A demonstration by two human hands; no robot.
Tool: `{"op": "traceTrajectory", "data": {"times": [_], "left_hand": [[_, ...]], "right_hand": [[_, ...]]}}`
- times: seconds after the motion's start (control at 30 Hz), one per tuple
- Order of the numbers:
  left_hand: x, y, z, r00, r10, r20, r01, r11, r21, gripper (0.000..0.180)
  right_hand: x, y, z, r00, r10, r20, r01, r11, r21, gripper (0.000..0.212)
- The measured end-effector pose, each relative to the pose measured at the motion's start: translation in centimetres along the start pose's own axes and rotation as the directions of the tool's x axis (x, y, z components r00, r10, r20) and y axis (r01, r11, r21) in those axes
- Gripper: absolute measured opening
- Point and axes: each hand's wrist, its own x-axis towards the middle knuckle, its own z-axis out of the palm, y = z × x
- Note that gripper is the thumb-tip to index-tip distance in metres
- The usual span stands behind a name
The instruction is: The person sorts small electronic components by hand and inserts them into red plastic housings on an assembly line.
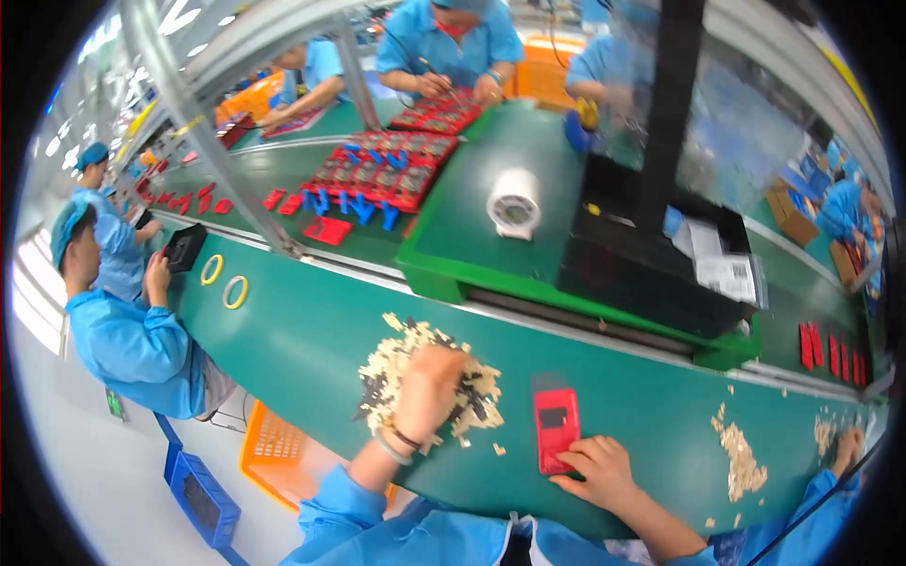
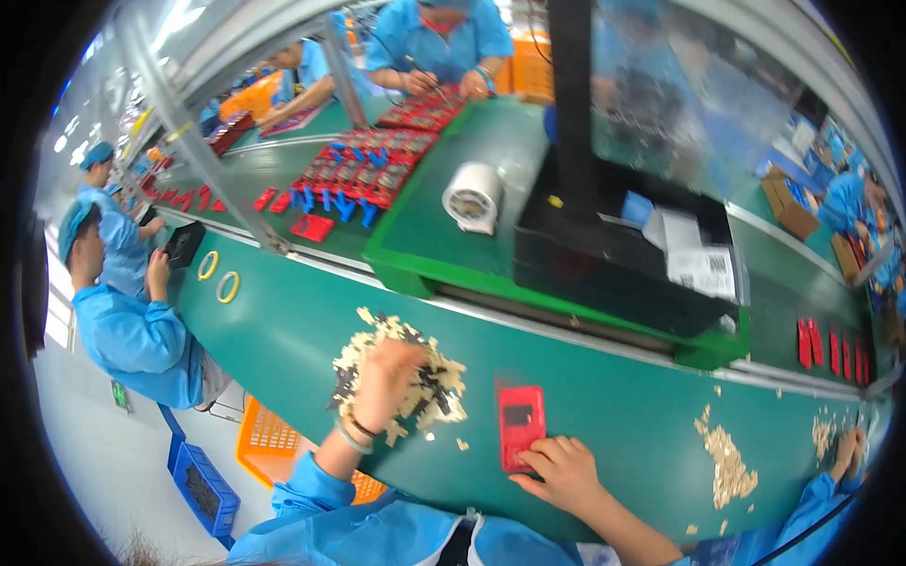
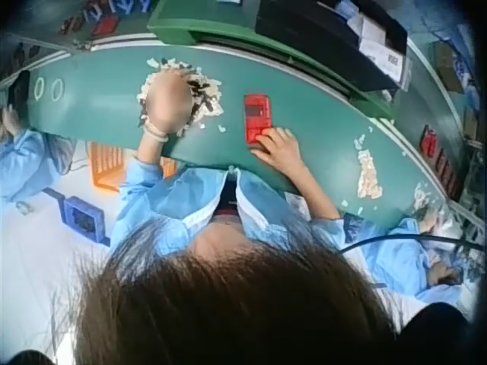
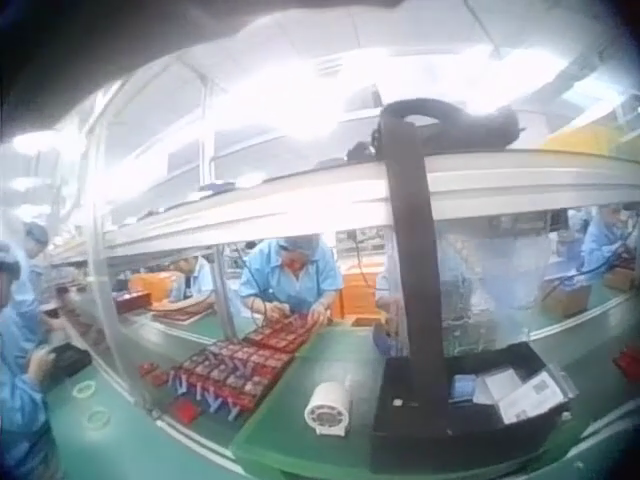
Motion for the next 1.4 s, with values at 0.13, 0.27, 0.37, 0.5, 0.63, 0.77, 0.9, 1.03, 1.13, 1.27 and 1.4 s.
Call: {"op": "traceTrajectory", "data": {"times": [0.13, 0.27, 0.37, 0.5, 0.63, 0.77, 0.9, 1.03, 1.13, 1.27, 1.4], "left_hand": [[0.8, 4.9, 3.4, 0.964, 0.061, 0.259, 0.037, 0.934, -0.354, 0.011], [1.1, 6.5, 4.7, 0.902, 0.054, 0.428, 0.214, 0.806, -0.552, 0.011], [0.3, 5.6, 6.1, 0.824, -0.006, 0.567, 0.496, 0.491, -0.716, 0.010], [-0.1, 4.9, 7.0, 0.807, 0.008, 0.591, 0.547, 0.369, -0.751, 0.012], [-0.4, 4.5, 6.9, 0.827, 0.040, 0.561, 0.549, 0.159, -0.820, 0.013], [-0.6, 5.1, 6.4, 0.840, 0.006, 0.542, 0.532, 0.184, -0.827, 0.012], [-0.1, 6.1, 6.5, 0.935, 0.121, 0.333, 0.185, 0.634, -0.751, 0.009], [-0.1, 7.1, 5.2, 0.901, 0.418, 0.113, -0.291, 0.778, -0.557, 0.014], [-0.6, 7.9, 5.1, 0.844, 0.535, 0.026, -0.376, 0.626, -0.683, 0.016], [-0.5, 7.5, 5.8, 0.822, 0.562, 0.098, -0.393, 0.682, -0.617, 0.017], [0.0, 6.8, 6.6, 0.845, 0.527, 0.090, -0.416, 0.753, -0.510, 0.018]], "right_hand": [[4.9, -0.9, -0.4, 0.896, 0.334, -0.294, -0.200, 0.892, 0.405, 0.033], [8.1, -0.5, -0.1, 0.819, 0.374, -0.435, -0.149, 0.871, 0.468, 0.021], [8.2, -0.2, 0.1, 0.793, 0.311, -0.524, -0.097, 0.914, 0.395, 0.012], [8.1, 0.5, 0.6, 0.779, 0.284, -0.559, -0.091, 0.933, 0.348, 0.014], [8.7, 0.7, -0.6, 0.801, 0.152, -0.579, -0.127, 0.988, 0.082, 0.018], [8.2, 0.7, -0.6, 0.859, 0.087, -0.505, -0.066, 0.996, 0.058, 0.020], [6.1, 0.9, -0.7, 0.857, 0.235, -0.459, -0.166, 0.969, 0.185, 0.016], [4.0, 1.4, -0.6, 0.821, 0.537, -0.195, -0.329, 0.724, 0.607, 0.007], [0.5, 2.4, -1.8, 0.623, 0.782, -0.022, -0.458, 0.387, 0.800, 0.008], [-5.3, 5.6, -5.7, 0.524, 0.723, -0.450, -0.745, 0.645, 0.168, 0.015], [-2.9, 4.7, -4.0, 0.713, 0.616, -0.335, -0.527, 0.786, 0.322, 0.020]]}}
